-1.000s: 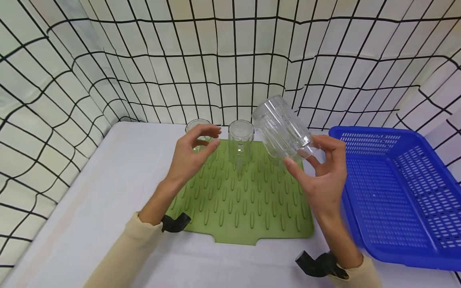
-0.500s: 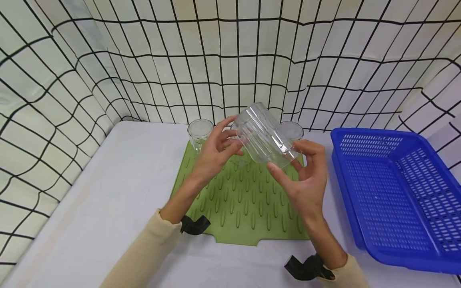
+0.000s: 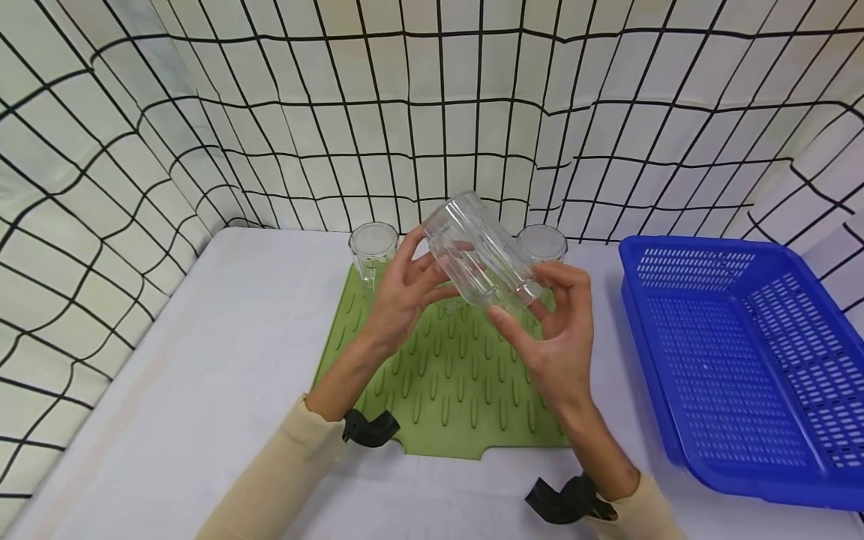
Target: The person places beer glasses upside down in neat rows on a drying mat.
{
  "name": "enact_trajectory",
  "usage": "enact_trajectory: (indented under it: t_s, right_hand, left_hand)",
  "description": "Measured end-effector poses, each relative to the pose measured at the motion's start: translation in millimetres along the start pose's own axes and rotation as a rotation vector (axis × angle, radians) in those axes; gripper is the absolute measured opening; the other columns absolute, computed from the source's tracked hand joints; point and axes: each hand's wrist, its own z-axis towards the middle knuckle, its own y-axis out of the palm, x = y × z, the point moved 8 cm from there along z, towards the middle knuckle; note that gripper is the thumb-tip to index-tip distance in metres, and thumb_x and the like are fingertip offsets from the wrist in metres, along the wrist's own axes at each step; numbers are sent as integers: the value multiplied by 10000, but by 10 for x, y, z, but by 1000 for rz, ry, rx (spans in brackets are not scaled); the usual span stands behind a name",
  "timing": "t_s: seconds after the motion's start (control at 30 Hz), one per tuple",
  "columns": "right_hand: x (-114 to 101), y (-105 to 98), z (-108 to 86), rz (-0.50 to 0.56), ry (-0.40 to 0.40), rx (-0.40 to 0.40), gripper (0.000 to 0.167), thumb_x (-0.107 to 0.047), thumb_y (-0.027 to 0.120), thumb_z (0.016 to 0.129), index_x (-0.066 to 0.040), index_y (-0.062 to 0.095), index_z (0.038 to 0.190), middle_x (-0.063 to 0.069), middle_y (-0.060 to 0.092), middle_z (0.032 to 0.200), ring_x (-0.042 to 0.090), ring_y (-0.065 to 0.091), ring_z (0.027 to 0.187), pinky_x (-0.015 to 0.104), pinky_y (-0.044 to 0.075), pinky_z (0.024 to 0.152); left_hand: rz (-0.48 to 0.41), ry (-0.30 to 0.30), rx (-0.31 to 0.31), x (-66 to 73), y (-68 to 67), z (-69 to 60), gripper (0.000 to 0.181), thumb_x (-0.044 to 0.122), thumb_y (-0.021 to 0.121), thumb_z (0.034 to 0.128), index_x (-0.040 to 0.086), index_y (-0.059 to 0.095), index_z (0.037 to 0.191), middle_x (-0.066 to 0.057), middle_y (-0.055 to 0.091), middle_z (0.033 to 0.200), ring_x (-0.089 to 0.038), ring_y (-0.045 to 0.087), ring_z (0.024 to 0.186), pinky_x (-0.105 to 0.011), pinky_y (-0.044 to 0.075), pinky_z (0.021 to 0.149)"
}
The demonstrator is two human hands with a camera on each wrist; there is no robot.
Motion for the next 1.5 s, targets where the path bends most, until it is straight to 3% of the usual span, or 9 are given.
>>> enact_trajectory:
  t_s: [0.07,0.23,0.4,0.6,0.8,1.03,1.13,1.27,1.5]
  right_hand:
    - [40,20,-10,-39,33,-20,695,283,666,754,8,483,1365,179,511,1363,310,568,1295,338,566,1092]
    - [122,73,-23,-143,83,-74,669,220,698,795,-50,482,1368,115,519,1377,263,551,1352,264,514,1131]
    - [137,124,3,-239,98,-112,490,134,670,889,25,484,1329,77,528,1365,228,548,1345,225,491,1109]
    - [155,211,74,-423,135,-163,549,46,712,918,23,469,1410,5,536,1391,159,532,1348,244,464,1126]
    - [179,348,169,-542,109,-247,773,-2,772,906,-183,423,1571,92,556,1453,167,539,1339,215,485,1073]
    - [215,466,252,-631,77,-324,917,-41,813,889,-290,337,1633,161,589,1436,301,592,1314,481,561,1025]
    - [215,501,263,-650,77,-339,944,-49,828,878,-301,327,1638,172,591,1450,325,611,1298,490,591,981]
    - [203,561,263,-649,63,-347,957,-40,843,860,-280,337,1636,167,580,1464,341,625,1284,492,616,967]
    - [238,663,198,-611,65,-344,952,14,843,839,-233,366,1624,127,518,1543,336,624,1314,440,613,1011]
  left_hand:
    - [-28,15,20,5,-20,-4,1027,617,811,794,192,348,1607,-280,528,1492,-198,701,1164,-428,642,936]
    - [-81,75,42,57,-63,-6,724,325,724,979,220,364,1599,-171,593,1394,-186,736,1118,-375,647,920]
    - [-50,105,29,138,-99,-8,671,75,558,992,182,326,1612,-187,602,1370,-190,738,1111,-442,638,950]
    - [70,96,-18,225,-142,-48,682,37,540,995,162,307,1623,-261,553,1443,-242,705,1185,-473,619,992]
    - [267,102,-52,286,-194,-116,690,27,572,1012,210,321,1628,-218,571,1469,-340,628,1308,-433,583,1047]
    - [396,119,-100,327,-233,-157,709,26,590,1019,218,301,1638,-182,570,1444,-323,628,1302,-486,561,1090]
    - [433,120,-114,337,-249,-170,720,56,596,1023,238,284,1646,-168,563,1462,-309,617,1331,-454,550,1111]
    - [466,126,-101,368,-293,-206,736,91,615,1019,247,269,1649,-165,549,1498,-310,609,1353,-435,540,1127]
    - [532,128,-18,408,-431,-306,767,128,692,988,302,311,1631,-118,545,1561,-245,578,1413,-403,533,1134]
